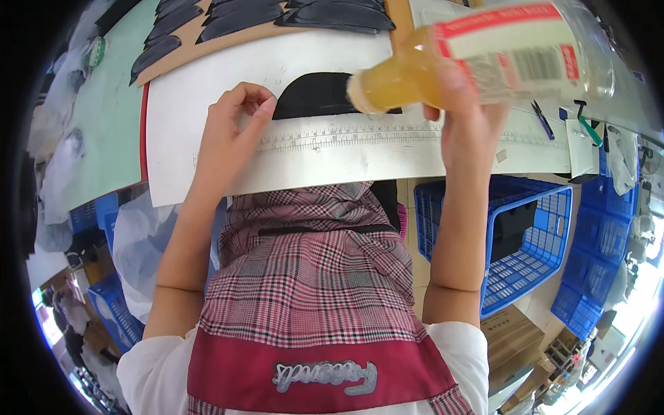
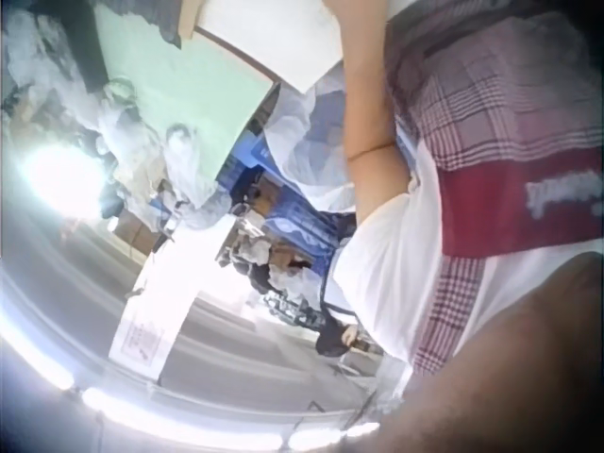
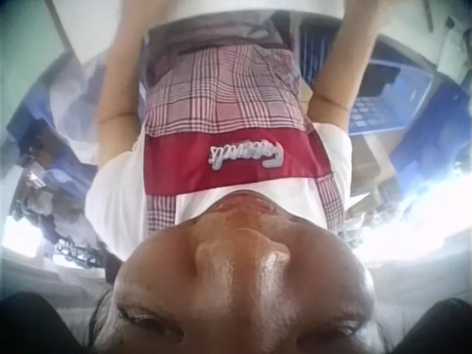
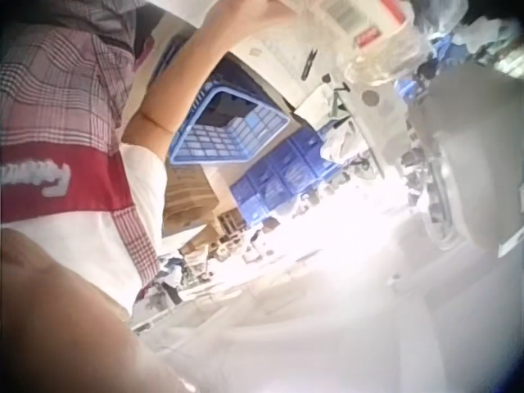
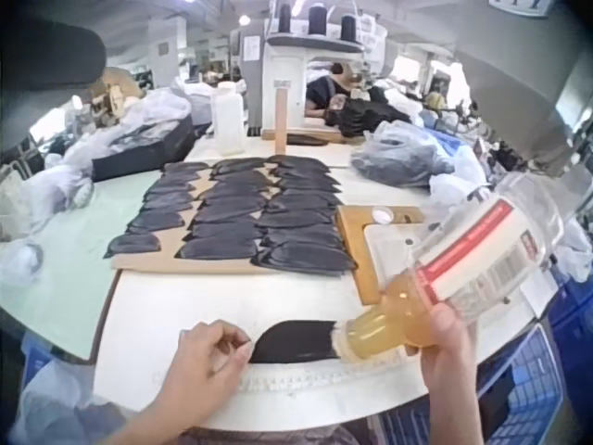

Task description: The person applies a yellow liquid from a plastic bottle onto the edges of black semi-circular fabric pieces. They handle the pieces one at a time, applying the liquid along the curved edge and then placing the treated piece onto a stack on the table.

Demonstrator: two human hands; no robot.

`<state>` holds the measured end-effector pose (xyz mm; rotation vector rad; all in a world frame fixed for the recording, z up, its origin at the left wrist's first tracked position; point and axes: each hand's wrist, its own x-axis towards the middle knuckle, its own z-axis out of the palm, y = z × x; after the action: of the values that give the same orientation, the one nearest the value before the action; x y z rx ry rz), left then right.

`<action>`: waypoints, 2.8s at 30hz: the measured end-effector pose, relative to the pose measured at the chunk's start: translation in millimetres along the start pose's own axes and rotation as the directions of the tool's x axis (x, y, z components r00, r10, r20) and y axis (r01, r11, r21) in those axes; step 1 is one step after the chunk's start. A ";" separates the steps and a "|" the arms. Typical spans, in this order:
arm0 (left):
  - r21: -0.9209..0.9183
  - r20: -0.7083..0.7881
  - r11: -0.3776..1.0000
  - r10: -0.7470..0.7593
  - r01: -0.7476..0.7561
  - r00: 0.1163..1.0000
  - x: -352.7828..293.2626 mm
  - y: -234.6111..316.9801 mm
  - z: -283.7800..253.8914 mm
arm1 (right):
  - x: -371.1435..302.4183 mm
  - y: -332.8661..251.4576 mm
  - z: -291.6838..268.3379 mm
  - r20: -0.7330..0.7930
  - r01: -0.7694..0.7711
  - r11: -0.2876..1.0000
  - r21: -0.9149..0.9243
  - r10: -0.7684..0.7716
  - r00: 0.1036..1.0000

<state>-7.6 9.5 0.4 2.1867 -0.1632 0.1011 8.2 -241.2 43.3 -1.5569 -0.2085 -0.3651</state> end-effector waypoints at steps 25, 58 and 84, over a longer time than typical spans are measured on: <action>0.101 -0.228 0.984 0.165 -0.145 0.960 -3.8 -9.1 21.4 | -1.6 -7.7 65.5 0.389 0.410 0.805 -0.429 -0.244 0.888; 0.115 -0.198 0.986 0.143 -0.122 0.970 -4.2 -4.4 20.9 | 8.8 -9.4 21.0 0.214 0.206 0.842 -0.498 -0.111 0.971; 0.378 0.200 0.807 0.408 -0.454 0.891 33.5 37.8 3.2 | -39.9 46.1 -38.0 -0.008 -0.163 0.581 0.797 0.281 0.960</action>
<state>19.7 -17.5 33.3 2.5438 -0.7706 0.2970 -16.1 -276.3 -14.3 -0.6389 -0.0427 -0.1296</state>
